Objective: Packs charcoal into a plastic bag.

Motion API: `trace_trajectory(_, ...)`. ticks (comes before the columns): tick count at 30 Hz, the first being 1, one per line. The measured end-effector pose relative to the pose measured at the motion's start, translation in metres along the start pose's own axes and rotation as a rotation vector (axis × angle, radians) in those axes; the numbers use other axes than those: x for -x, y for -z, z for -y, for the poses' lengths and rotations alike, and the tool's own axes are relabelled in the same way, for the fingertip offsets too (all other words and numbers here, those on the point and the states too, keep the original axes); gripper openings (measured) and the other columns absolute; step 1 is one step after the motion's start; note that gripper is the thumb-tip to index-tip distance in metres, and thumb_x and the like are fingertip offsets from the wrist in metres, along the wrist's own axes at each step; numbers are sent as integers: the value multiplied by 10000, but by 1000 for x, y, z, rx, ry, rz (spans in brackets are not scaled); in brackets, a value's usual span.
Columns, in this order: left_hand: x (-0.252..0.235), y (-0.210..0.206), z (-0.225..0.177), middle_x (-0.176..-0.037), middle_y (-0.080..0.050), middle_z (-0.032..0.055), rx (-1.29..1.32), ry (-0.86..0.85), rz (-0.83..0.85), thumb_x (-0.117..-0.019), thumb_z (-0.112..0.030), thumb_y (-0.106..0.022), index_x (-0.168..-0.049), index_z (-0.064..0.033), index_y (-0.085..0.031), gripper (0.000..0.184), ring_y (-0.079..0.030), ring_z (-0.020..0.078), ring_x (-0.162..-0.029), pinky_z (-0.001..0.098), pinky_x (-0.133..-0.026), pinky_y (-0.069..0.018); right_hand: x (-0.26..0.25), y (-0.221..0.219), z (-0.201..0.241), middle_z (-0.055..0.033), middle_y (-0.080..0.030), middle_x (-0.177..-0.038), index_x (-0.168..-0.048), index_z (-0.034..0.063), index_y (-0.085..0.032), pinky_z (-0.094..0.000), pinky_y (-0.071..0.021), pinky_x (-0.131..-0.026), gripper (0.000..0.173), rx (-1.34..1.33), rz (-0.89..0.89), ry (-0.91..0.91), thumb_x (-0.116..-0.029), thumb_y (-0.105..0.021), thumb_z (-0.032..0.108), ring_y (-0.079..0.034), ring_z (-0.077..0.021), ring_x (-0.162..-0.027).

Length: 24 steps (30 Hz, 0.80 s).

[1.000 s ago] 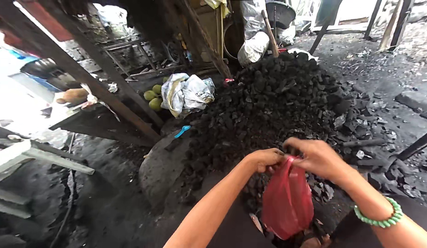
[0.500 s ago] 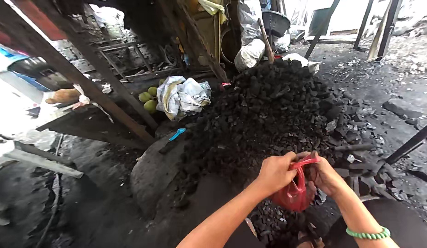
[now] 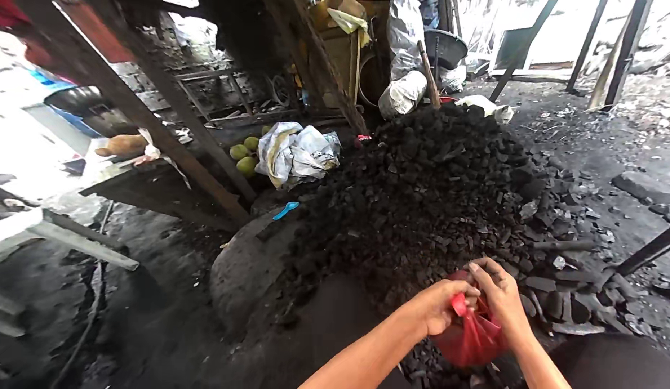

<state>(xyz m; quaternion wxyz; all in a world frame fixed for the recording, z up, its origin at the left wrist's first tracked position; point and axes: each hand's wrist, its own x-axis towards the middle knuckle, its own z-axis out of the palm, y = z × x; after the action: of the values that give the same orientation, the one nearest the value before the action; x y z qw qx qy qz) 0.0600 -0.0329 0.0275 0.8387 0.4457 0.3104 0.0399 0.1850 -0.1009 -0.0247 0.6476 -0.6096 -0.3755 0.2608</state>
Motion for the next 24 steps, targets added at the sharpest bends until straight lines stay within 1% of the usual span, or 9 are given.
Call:
trace_trajectory(5,9,-13,4,-605,-528,-48,408,-24,-10,-1074,-209,-355,-735,-166,-539,388,-529,46,-524,187,-522,-475,13,1,-12,154,-573,-763,-837,210,-604,-117,-469,-583,314,-107,-44,288,-1013,-536,460,-541,60,-647)
trace_trajectory(8,21,-5,-6,-721,-630,-4,218,-57,-38,-1118,-436,-200,-863,-115,-611,580,-617,96,-647,256,-645,-537,22,10,-19,163,-625,-889,-927,222,-668,-138,-527,-720,513,-54,-2,421,-776,-708,711,-596,76,-825)
trace_trajectory(9,26,-2,-9,-754,-639,0,152,-54,-32,-1114,-482,-157,-901,-106,-617,631,-636,102,-690,270,-695,-553,23,11,-19,152,-623,-897,-905,205,-675,-135,-528,-750,521,0,0,461,-752,-747,698,-594,82,-854)
trace_trajectory(12,36,2,-11,-811,-633,-5,-40,-49,-43,-1109,-509,-163,-1001,-79,-636,649,-614,79,-703,249,-711,-536,16,9,-18,83,-562,-749,-748,133,-614,-128,-487,-691,336,139,-27,535,-916,-714,407,-552,50,-730)
trace_trajectory(15,37,-4,-13,-885,-580,21,-587,-187,-131,-1118,-420,-280,-1095,-27,-654,543,-558,89,-731,270,-696,-498,-2,11,-22,3,-564,-651,-648,68,-631,-253,-486,-692,414,394,-43,666,-975,-596,319,-567,-75,-685)
trace_trajectory(17,38,-9,-14,-1271,-570,196,-1001,-211,-187,-1088,-487,-391,-1220,17,-669,590,-607,284,-1093,462,-952,-506,-16,13,-24,-64,-577,-617,-615,55,-620,-392,-495,-655,386,618,-81,896,-935,-601,271,-591,-213,-633)
trace_trajectory(19,36,-13,-9,-1397,-494,237,-1195,-195,-216,-1069,-558,-383,-1287,3,-641,655,-588,344,-1204,504,-1015,-491,-24,14,-23,-79,-564,-603,-595,62,-580,-437,-489,-642,330,764,-71,1031,-886,-600,216,-593,-260,-610)
trace_trajectory(22,39,-2,-7,-1321,-600,225,-1154,-234,-149,-1100,-467,-360,-1293,7,-649,588,-586,327,-1233,510,-1062,-453,-30,21,-21,-80,-586,-613,-591,68,-572,-457,-516,-662,296,867,-11,1062,-855,-604,198,-622,-270,-617)
trace_trajectory(24,47,7,-6,-1110,-677,180,-1095,-227,-101,-1111,-410,-354,-1208,8,-676,538,-642,267,-1042,472,-954,-490,-32,31,-22,-90,-602,-629,-603,57,-593,-471,-518,-655,247,881,32,1021,-819,-625,173,-632,-283,-628)
